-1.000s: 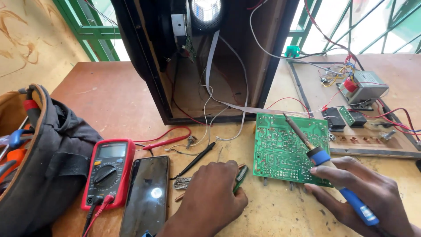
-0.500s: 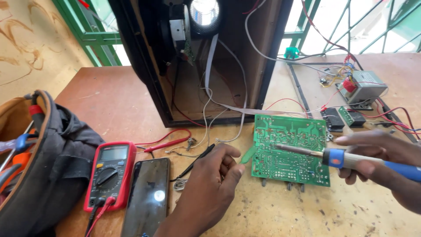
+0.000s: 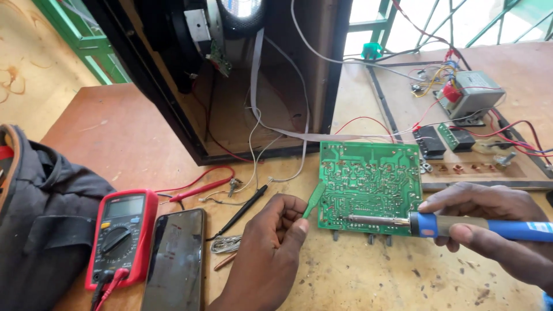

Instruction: Soldering components on a circuit board using a soldering iron and a plastic probe at a repair bench.

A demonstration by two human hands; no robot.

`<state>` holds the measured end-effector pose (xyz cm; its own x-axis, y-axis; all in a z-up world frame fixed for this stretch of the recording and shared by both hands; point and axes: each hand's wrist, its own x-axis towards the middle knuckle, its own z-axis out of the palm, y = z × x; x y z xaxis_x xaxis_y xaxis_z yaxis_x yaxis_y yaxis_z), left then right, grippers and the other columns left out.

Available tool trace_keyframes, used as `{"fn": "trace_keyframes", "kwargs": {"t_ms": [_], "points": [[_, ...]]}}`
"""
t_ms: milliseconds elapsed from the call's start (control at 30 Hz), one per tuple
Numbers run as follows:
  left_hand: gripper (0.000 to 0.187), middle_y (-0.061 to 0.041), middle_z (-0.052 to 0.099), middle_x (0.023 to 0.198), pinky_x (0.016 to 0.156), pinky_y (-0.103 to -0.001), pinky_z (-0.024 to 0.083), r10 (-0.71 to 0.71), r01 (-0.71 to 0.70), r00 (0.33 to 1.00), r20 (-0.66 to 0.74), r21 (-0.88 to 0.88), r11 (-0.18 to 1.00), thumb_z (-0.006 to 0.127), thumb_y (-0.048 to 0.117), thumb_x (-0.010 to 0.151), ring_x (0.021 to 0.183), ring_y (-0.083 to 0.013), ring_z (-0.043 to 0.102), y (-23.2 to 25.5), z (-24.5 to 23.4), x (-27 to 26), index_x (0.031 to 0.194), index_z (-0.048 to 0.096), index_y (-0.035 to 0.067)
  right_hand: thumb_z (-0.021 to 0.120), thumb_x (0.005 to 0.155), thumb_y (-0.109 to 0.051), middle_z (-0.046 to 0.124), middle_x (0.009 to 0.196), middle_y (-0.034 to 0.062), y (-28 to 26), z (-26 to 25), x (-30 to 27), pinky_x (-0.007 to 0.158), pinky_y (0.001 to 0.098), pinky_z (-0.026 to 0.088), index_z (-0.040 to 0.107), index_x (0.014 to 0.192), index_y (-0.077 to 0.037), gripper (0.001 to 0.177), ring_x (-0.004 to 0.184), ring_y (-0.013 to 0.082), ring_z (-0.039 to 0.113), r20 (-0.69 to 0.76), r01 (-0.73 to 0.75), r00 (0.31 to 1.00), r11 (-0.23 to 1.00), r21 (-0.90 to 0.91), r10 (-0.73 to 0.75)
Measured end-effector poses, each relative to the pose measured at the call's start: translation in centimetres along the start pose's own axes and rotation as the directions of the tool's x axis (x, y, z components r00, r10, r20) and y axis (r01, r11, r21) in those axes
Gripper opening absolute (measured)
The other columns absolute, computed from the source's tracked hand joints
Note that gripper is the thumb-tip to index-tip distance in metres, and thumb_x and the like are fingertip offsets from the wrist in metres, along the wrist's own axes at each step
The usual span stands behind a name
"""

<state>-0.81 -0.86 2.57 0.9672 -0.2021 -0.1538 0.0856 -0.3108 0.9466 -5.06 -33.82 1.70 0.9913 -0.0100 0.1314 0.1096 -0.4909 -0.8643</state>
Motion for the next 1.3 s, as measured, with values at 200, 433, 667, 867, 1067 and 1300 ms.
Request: {"fn": "trace_keyframes", "kwargs": {"t_ms": [200,433,667,867,1067,1300], "points": [[0.012,0.002,0.053,0.068,0.063,-0.033,0.04,0.029,-0.033,0.999,0.037,0.099,0.995,0.059,0.026,0.1,0.065,-0.0136,0.045,-1.0,0.0,-0.3,0.092,0.06,0.017,0.071,0.077,-0.033,0.09,0.069,0.0134,1.5,0.2,0.2,0.047,0.0319,0.066,0.089,0.106,-0.002,0.046,0.052,0.0225,0.084,0.015,0.06,0.998,0.998,0.031,-0.061],[0.018,0.001,0.064,0.059,0.06,-0.034,0.051,0.039,-0.056,0.994,0.106,0.165,0.985,0.058,0.029,0.101,0.057,-0.0141,0.056,-0.2,0.0,-0.7,0.089,0.056,0.016,0.071,0.076,-0.04,0.092,0.065,0.011,1.4,-0.1,0.2,0.049,0.0297,0.068,0.092,0.103,-0.008,0.047,0.05,0.0198,0.084,0.014,0.082,0.997,0.995,-0.05,-0.081],[0.019,0.001,0.055,0.061,0.059,-0.034,0.04,0.035,-0.053,0.992,0.125,0.147,0.988,0.056,0.033,0.101,0.058,-0.014,0.05,0.2,0.2,-0.9,0.093,0.061,0.016,0.078,0.068,-0.032,0.101,0.072,0.0072,0.8,-0.8,0.2,0.057,0.0317,0.075,0.099,0.099,-0.015,0.041,0.055,0.0213,0.095,-0.036,-0.08,0.997,0.981,-0.177,0.075],[0.013,0.004,0.057,0.066,0.052,-0.029,0.035,0.02,-0.026,0.996,0.088,0.07,0.997,0.063,0.023,0.096,0.052,-0.0078,0.041,-0.1,0.4,-1.1,0.095,0.072,0.014,0.079,0.069,-0.037,0.097,0.089,0.0019,1.7,-1.0,0.5,0.056,0.0279,0.073,0.093,0.104,-0.015,0.044,0.061,0.0174,0.096,0.059,0.104,0.994,0.982,-0.155,-0.096],[0.009,-0.004,0.063,0.064,0.057,-0.032,0.045,0.146,-0.146,0.984,0.099,-0.004,0.989,0.057,0.019,0.099,0.057,-0.0141,0.054,-0.3,0.4,-1.0,0.093,0.057,0.012,0.077,0.073,-0.039,0.095,0.083,0.0015,1.6,-0.6,0.7,0.055,0.0259,0.067,0.092,0.102,-0.014,0.041,0.065,0.0136,0.09,0.088,0.214,0.975,0.971,-0.11,-0.205],[0.009,-0.001,0.058,0.063,0.057,-0.034,0.041,0.112,-0.128,0.986,0.12,0.133,0.983,0.055,0.018,0.1,0.057,-0.0147,0.048,0.6,0.8,-1.6,0.092,0.058,0.015,0.075,0.071,-0.039,0.09,0.079,-0.0017,1.2,-0.2,0.6,0.056,0.029,0.051,0.091,0.101,-0.018,0.04,0.063,0.013,0.078,0.051,0.295,0.955,0.936,-0.192,-0.291]]}}
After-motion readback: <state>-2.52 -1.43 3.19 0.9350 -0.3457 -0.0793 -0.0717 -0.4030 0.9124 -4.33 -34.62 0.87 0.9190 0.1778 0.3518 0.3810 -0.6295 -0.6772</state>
